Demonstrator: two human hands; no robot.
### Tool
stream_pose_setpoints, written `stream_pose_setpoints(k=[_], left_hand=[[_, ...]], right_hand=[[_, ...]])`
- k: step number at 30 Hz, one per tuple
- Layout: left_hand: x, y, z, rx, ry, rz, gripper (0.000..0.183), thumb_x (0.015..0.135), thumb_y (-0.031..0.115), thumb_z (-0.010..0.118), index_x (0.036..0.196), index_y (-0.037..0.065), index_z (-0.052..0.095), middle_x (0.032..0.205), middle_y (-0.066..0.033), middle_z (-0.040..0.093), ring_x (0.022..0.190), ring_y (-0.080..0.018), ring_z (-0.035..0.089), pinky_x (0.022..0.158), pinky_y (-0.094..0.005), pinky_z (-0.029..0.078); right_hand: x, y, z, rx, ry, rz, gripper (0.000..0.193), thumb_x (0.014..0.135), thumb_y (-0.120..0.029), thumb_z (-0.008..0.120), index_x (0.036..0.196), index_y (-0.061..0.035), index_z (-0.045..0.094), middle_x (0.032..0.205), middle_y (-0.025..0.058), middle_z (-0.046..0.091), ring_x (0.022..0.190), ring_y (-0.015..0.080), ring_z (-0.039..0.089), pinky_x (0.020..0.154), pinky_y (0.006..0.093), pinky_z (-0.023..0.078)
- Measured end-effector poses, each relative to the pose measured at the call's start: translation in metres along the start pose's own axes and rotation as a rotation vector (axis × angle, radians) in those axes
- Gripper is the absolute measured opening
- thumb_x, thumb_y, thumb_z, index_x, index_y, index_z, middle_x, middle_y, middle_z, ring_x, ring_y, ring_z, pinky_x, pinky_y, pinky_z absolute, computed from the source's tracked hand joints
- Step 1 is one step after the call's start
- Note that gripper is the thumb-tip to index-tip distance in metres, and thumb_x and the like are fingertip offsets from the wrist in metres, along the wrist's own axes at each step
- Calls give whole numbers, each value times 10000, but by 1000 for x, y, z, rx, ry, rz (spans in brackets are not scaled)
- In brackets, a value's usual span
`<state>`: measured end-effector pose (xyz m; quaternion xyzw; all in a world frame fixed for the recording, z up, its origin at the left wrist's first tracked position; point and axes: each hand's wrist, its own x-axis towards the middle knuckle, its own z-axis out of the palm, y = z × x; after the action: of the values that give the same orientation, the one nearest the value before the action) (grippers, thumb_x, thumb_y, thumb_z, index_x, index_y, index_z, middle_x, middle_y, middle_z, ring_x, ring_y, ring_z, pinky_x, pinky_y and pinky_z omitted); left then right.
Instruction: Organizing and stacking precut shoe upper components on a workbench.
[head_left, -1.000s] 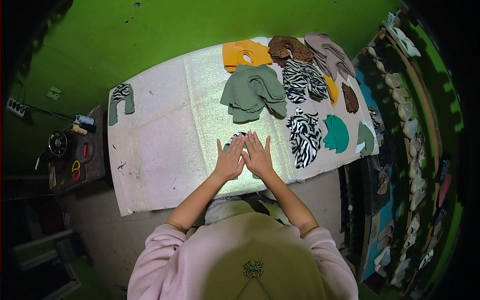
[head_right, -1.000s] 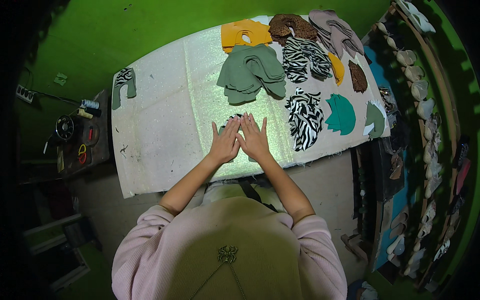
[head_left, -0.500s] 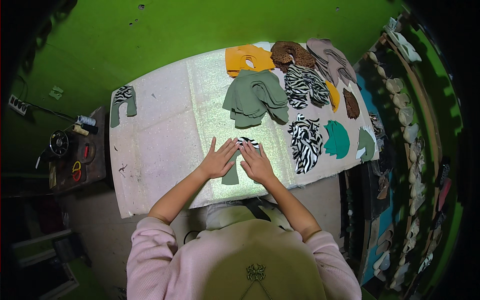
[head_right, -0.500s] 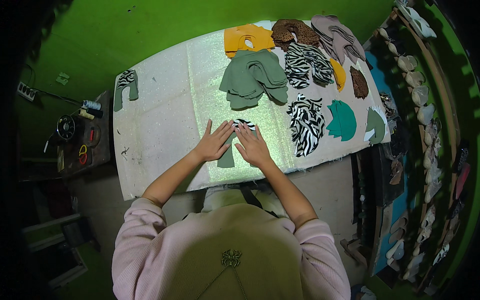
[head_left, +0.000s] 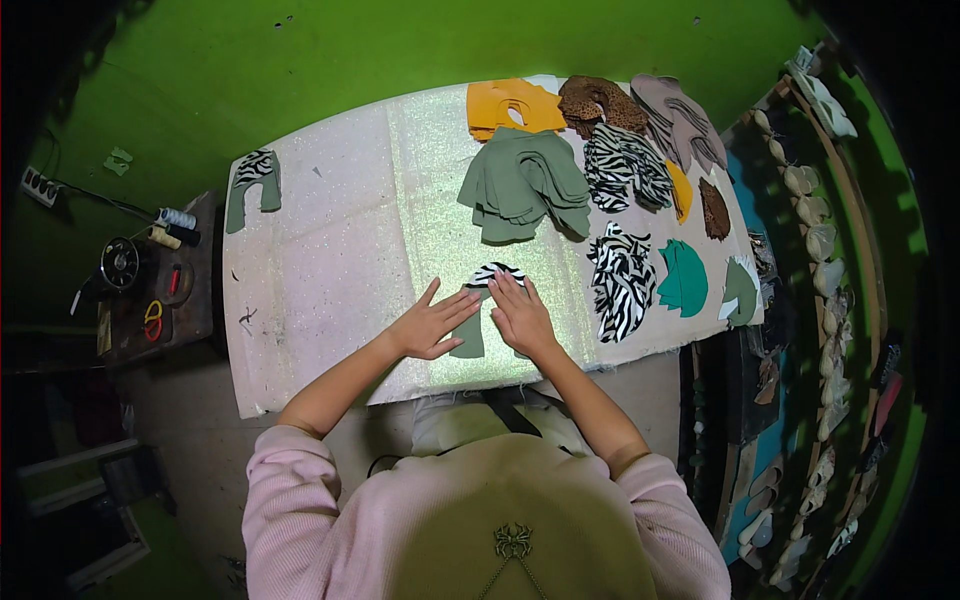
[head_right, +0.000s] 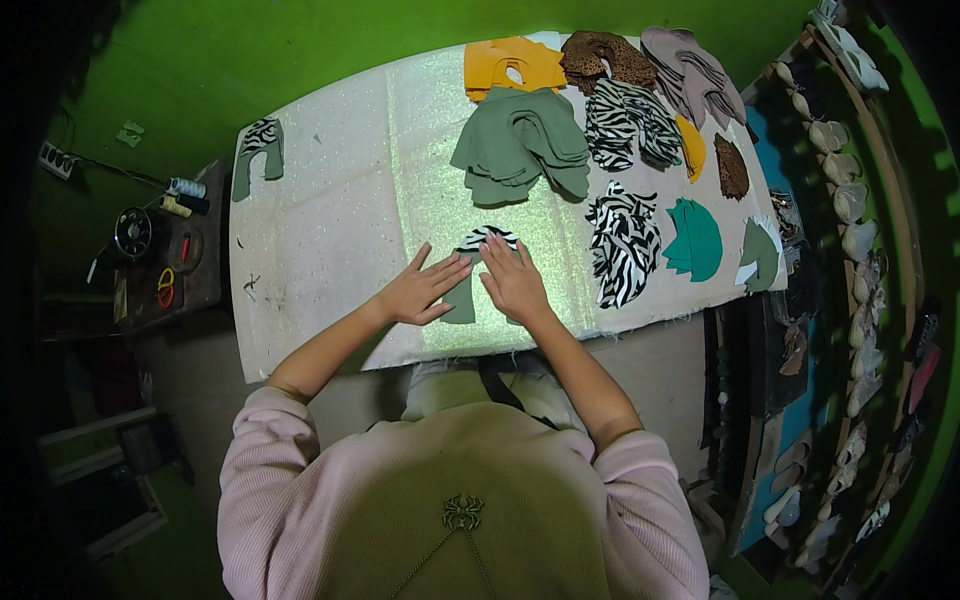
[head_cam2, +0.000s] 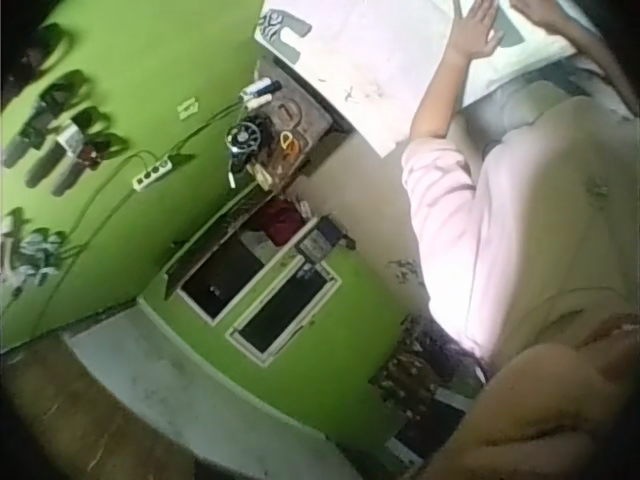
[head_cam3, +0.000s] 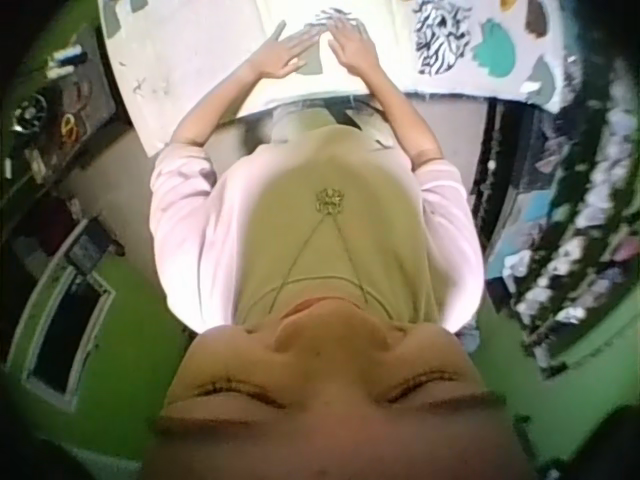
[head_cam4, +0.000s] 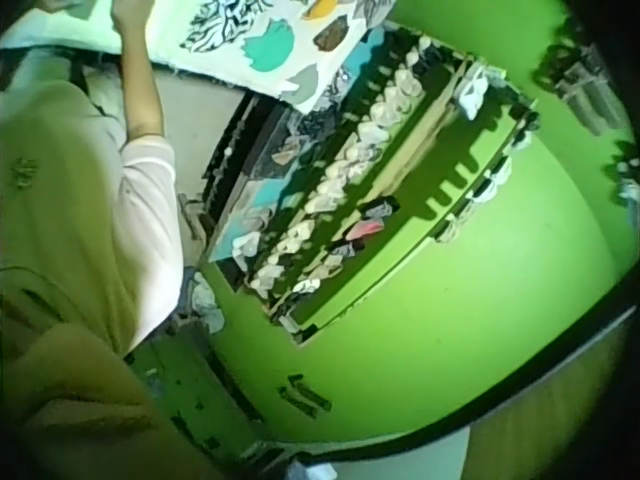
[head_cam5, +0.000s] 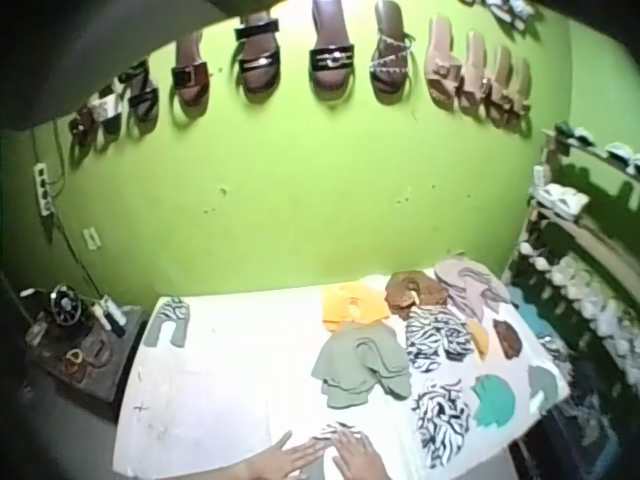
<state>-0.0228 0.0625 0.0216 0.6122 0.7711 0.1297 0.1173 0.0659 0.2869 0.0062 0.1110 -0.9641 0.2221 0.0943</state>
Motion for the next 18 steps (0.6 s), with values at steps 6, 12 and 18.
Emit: stream_pose_setpoints(k=[6,12,18], left_hand=[[-12,12,6,15,-2,13,670,896,367,408,1462,77,198,1521,-83,207,1394,-255,226,1103,-576,8],[-26,26,11,17,-10,24,652,900,365,407,1457,82,218,1520,-78,212,1393,-247,229,1103,-576,11],[-38,36,11,-7,-28,41,621,910,359,404,1451,100,243,1516,-65,226,1389,-236,239,1101,-583,13]], right_hand=[[1,1,0,20,18,-1,463,932,-283,448,1319,-28,459,1392,152,426,1307,278,381,1095,454,222],[1,0,1,10,30,-1,452,933,-285,450,1308,-33,471,1391,149,428,1303,280,387,1087,460,239],[0,0,0,4,36,1,451,931,-285,452,1304,-32,475,1389,152,429,1300,280,391,1084,466,245]])
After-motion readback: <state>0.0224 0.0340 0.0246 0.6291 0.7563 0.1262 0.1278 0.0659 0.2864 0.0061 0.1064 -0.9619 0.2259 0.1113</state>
